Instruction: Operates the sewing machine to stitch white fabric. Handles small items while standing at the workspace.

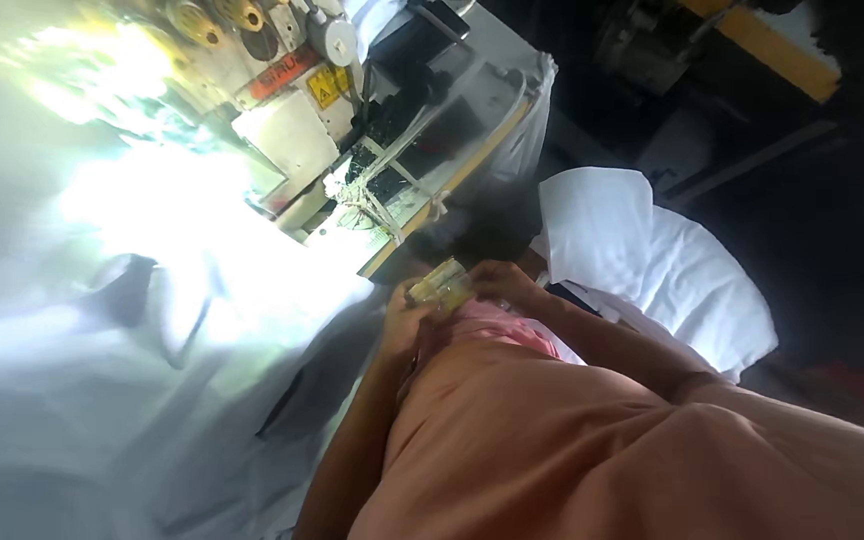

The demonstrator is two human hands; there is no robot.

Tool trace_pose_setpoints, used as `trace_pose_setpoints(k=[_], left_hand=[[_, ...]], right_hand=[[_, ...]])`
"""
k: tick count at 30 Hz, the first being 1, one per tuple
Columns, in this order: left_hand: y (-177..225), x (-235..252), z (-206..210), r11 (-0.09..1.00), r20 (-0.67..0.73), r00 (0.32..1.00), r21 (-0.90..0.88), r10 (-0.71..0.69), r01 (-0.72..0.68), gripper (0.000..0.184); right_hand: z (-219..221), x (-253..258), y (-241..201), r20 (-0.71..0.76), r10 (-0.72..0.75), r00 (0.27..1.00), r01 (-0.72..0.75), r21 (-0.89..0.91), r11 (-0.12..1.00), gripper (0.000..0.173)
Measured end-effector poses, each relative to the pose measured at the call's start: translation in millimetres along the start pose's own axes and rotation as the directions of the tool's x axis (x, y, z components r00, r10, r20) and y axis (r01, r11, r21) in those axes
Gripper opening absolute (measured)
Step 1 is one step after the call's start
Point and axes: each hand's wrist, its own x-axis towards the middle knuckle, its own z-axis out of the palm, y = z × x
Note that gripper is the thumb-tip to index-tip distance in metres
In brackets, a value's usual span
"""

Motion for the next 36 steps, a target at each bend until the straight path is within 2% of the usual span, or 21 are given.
trace_pose_setpoints(k=[3,7,10,14,18,23,31,36], left_hand=[[5,-1,-1,0.995,0.048,0.999,0.096,0.0,-0.005,0.055],[10,-1,-4,0.928,0.161,0.985,0.353,0.069,-0.122,0.072],[12,0,-2,0.894,0.155,0.986,0.431,0.062,-0.123,0.062],[11,0,0,0.912,0.177,0.983,0.393,0.047,-0.114,0.048],[10,-2,2,0.915,0.202,0.979,0.392,0.01,-0.09,0.052],[9,-2,4,0.9,0.18,0.984,0.427,0.009,-0.087,0.057],[3,1,4,0.902,0.154,0.988,0.422,0.023,-0.087,0.033],[-1,4,1,0.901,0.177,0.984,0.422,0.025,-0.099,0.035]], right_hand=[[-1,1,2,0.039,-0.09,0.995,0.092,-0.034,0.995,0.014],[-3,2,1,0.057,-0.19,0.98,0.197,-0.15,0.969,0.014],[-6,4,4,0.061,-0.249,0.967,0.257,-0.213,0.943,0.014],[-4,-2,-2,0.014,-0.236,0.972,0.228,-0.313,0.922,0.015],[-4,-8,-1,-0.012,-0.222,0.975,0.204,-0.35,0.914,0.013],[-7,-8,2,0.039,-0.199,0.979,0.2,-0.349,0.916,0.014],[-10,-7,6,0.043,-0.195,0.98,0.196,-0.401,0.895,0.017],[-10,-7,13,-0.027,-0.183,0.983,0.162,-0.357,0.92,0.014]])
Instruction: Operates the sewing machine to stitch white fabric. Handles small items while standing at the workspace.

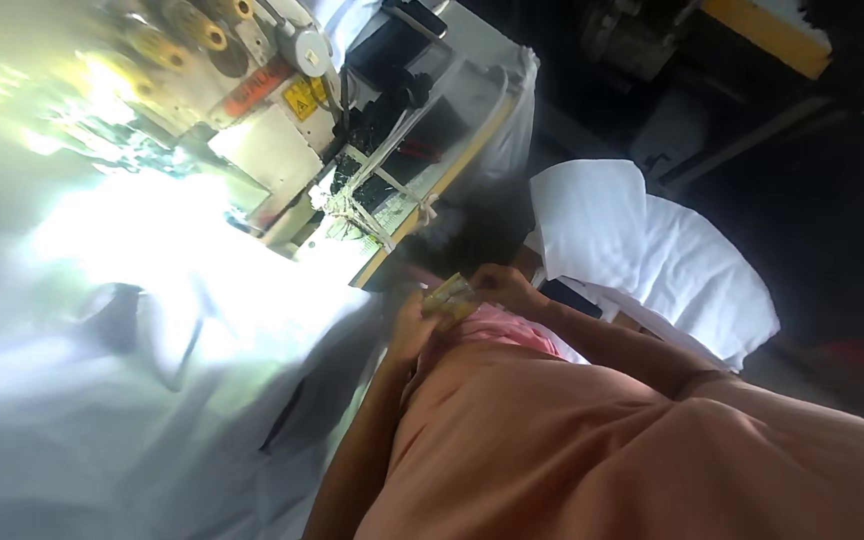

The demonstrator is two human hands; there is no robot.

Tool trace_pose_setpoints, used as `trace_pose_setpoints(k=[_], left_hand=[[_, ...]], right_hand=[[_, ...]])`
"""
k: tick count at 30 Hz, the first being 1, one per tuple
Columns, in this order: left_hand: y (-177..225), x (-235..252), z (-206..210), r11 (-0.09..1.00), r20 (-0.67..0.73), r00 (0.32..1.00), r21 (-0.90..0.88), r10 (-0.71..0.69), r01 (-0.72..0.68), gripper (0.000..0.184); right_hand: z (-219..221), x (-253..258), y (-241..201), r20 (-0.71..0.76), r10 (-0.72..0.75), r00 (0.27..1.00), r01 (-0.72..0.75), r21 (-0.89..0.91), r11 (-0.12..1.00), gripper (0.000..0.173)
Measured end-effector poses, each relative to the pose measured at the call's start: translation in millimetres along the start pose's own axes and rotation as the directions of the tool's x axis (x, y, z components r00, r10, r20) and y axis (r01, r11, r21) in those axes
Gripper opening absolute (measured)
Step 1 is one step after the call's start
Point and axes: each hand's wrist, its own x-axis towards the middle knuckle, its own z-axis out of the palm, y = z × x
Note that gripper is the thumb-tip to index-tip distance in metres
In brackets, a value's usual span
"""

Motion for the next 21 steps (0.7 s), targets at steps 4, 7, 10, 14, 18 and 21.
trace_pose_setpoints(k=[4,7,10,14,18,21], left_hand=[[5,-1,0,0.999,-0.005,1.0,0.042,0.024,-0.024,0.028],[8,-5,0,0.998,0.014,0.999,0.051,0.04,-0.041,0.033],[8,-4,1,0.997,0.029,1.0,0.078,0.009,-0.012,0.051],[18,-1,6,0.993,0.002,1.0,0.119,-0.029,0.029,0.057],[20,-1,6,0.989,0.004,0.999,0.143,-0.032,0.031,0.066],[10,10,8,0.988,-0.016,0.999,0.147,-0.036,0.038,0.074]], right_hand=[[2,1,1,-0.076,-0.01,0.997,0.013,0.037,0.999,0.013],[2,1,-2,-0.079,-0.024,0.997,0.027,0.035,0.999,0.014],[2,2,-2,-0.044,-0.017,0.999,0.019,0.037,0.999,0.015],[3,3,7,0.054,-0.041,0.998,0.036,0.091,0.995,0.023],[2,1,13,0.091,0.01,0.996,-0.02,0.115,0.993,0.022],[1,-1,15,0.111,0.003,0.994,-0.013,0.086,0.996,0.018]])
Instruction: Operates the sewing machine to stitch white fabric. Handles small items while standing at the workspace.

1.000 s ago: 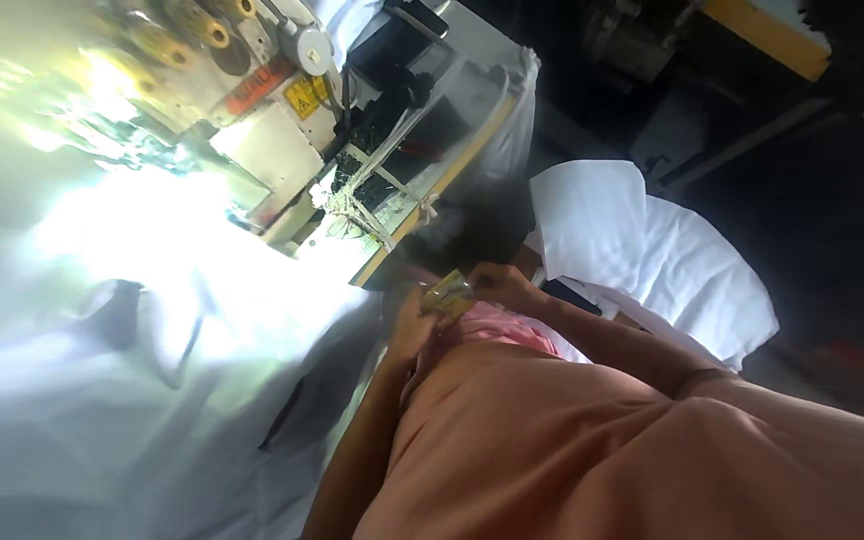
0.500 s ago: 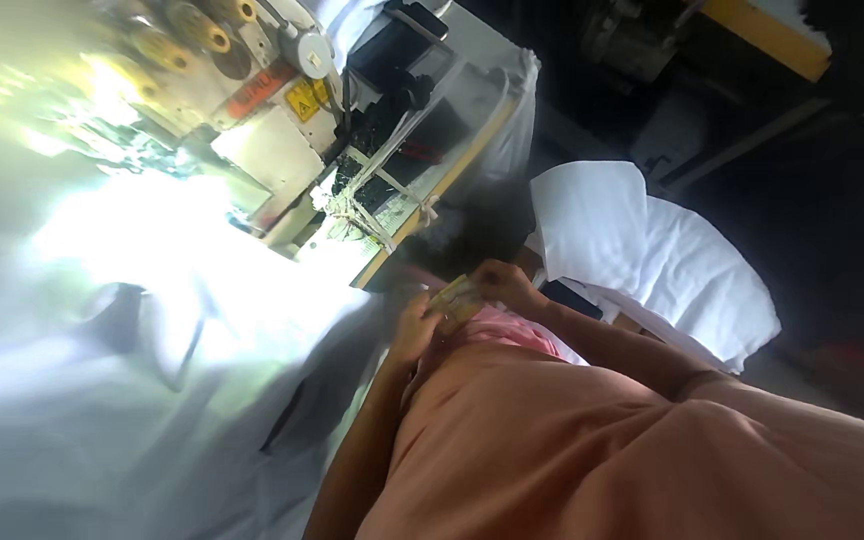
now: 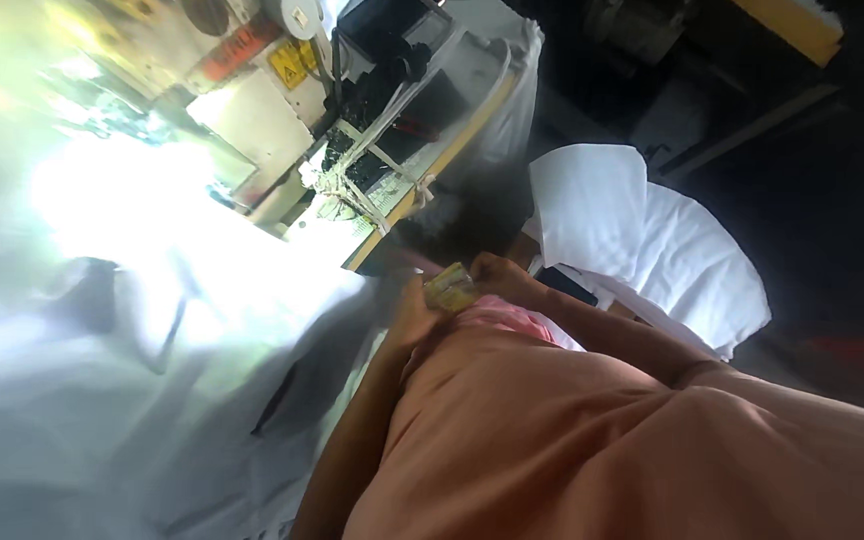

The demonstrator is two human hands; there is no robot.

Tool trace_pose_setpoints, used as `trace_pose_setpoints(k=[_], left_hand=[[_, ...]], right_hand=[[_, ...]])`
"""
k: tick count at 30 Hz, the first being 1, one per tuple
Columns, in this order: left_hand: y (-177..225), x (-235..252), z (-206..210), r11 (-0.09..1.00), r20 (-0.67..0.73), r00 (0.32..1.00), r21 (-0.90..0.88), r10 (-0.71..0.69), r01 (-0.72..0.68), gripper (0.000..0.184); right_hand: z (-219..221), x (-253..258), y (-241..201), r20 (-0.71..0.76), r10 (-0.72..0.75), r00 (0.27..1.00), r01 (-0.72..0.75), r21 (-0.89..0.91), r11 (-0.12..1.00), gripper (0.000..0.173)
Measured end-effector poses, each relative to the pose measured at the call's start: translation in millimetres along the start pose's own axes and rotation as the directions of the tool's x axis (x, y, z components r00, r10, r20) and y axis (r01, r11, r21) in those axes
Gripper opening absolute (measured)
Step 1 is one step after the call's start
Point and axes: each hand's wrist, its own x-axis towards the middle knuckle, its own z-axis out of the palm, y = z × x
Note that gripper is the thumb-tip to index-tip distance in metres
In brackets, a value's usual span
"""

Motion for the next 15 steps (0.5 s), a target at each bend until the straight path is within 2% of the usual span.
trace_pose_setpoints(k=[4,7,12,15], left_hand=[[-4,8,3,0.999,-0.021,0.999,0.023,-0.037,0.038,0.078],[-6,8,5,0.998,-0.033,0.997,-0.001,-0.067,0.067,0.078],[-15,9,10,0.993,-0.053,0.998,-0.116,-0.015,0.008,0.061],[-15,9,10,0.994,-0.063,0.998,-0.105,0.004,-0.011,0.054]], right_hand=[[-2,-7,-14,0.024,0.016,1.0,-0.013,-0.117,0.993,0.017],[-3,-11,-7,-0.004,0.006,1.0,-0.006,-0.126,0.992,0.018],[-2,-13,10,-0.092,-0.005,0.996,-0.008,-0.144,0.99,0.018],[0,-14,9,-0.134,-0.032,0.99,0.005,-0.192,0.981,0.017]])
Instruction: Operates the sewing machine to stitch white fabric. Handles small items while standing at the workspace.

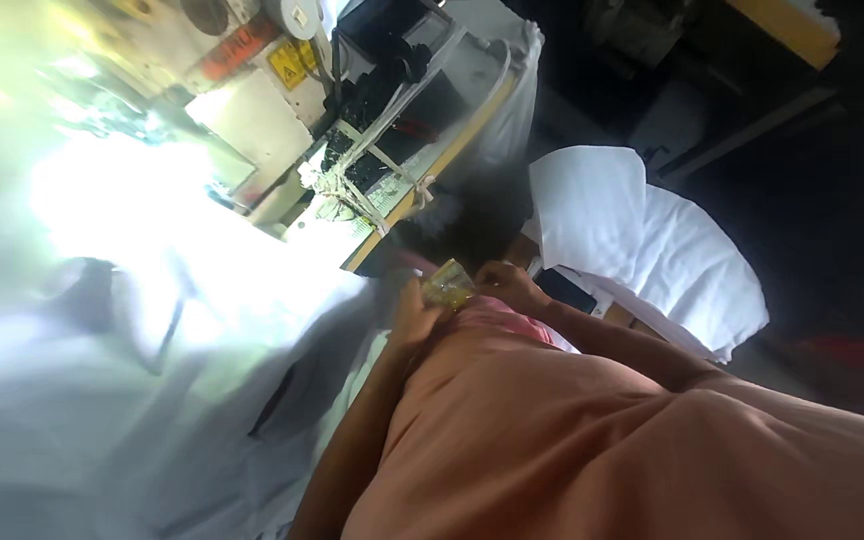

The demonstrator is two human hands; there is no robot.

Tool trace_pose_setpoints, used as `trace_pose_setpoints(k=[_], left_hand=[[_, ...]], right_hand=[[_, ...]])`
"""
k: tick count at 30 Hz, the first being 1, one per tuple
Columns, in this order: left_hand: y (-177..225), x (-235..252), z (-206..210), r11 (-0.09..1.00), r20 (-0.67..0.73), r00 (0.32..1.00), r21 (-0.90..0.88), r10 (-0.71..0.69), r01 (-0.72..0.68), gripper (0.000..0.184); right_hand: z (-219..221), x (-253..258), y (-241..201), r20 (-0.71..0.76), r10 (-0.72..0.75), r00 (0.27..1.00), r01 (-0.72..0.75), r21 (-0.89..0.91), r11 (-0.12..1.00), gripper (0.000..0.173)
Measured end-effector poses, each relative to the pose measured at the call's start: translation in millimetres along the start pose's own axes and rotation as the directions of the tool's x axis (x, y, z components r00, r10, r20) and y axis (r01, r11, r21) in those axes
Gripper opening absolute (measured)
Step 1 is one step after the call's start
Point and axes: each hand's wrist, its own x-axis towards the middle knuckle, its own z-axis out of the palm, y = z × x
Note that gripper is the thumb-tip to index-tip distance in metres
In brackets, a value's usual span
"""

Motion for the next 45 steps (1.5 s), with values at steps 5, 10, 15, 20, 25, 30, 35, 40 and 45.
trace_pose_setpoints(k=[5,10,15,20,25,30,35,40,45], left_hand=[[6,-7,1,1.0,-0.02,1.0,-0.023,0.018,-0.019,0.042],[12,-19,-1,0.999,-0.018,0.999,0.042,0.034,-0.033,0.037],[5,-6,3,0.984,-0.069,0.984,0.089,0.163,-0.157,0.03],[9,-9,3,0.962,-0.095,0.967,0.164,0.237,-0.22,0.028],[21,-14,1,0.939,-0.154,0.969,0.317,0.193,-0.137,0.024],[28,-18,-2,0.831,-0.134,0.922,0.493,0.364,-0.256,0.02],[35,-19,0,0.822,-0.117,0.939,0.526,0.324,-0.218,0.023],[45,-17,0,0.778,0.007,0.989,0.616,0.15,-0.122,0.057],[42,-8,-3,0.811,0.06,0.998,0.584,-0.006,-0.03,0.071]], right_hand=[[-1,-6,-11,-0.002,0.016,1.0,-0.016,-0.079,0.997,0.019],[2,-2,-14,-0.07,-0.004,0.998,0.003,-0.015,1.0,0.02],[2,15,-21,-0.104,-0.001,0.995,0.01,0.089,0.996,0.018],[0,21,-31,-0.091,0.012,0.996,-0.001,0.124,0.992,0.015],[2,12,-35,-0.099,0.034,0.995,-0.015,0.181,0.983,0.015],[4,10,-34,-0.144,0.047,0.988,-0.032,0.108,0.994,0.015],[4,11,-37,-0.139,0.088,0.986,-0.075,0.098,0.992,0.015],[5,15,-37,-0.132,0.119,0.984,-0.102,0.123,0.987,0.014],[5,20,-29,-0.04,0.165,0.985,-0.154,0.201,0.967,0.017]])
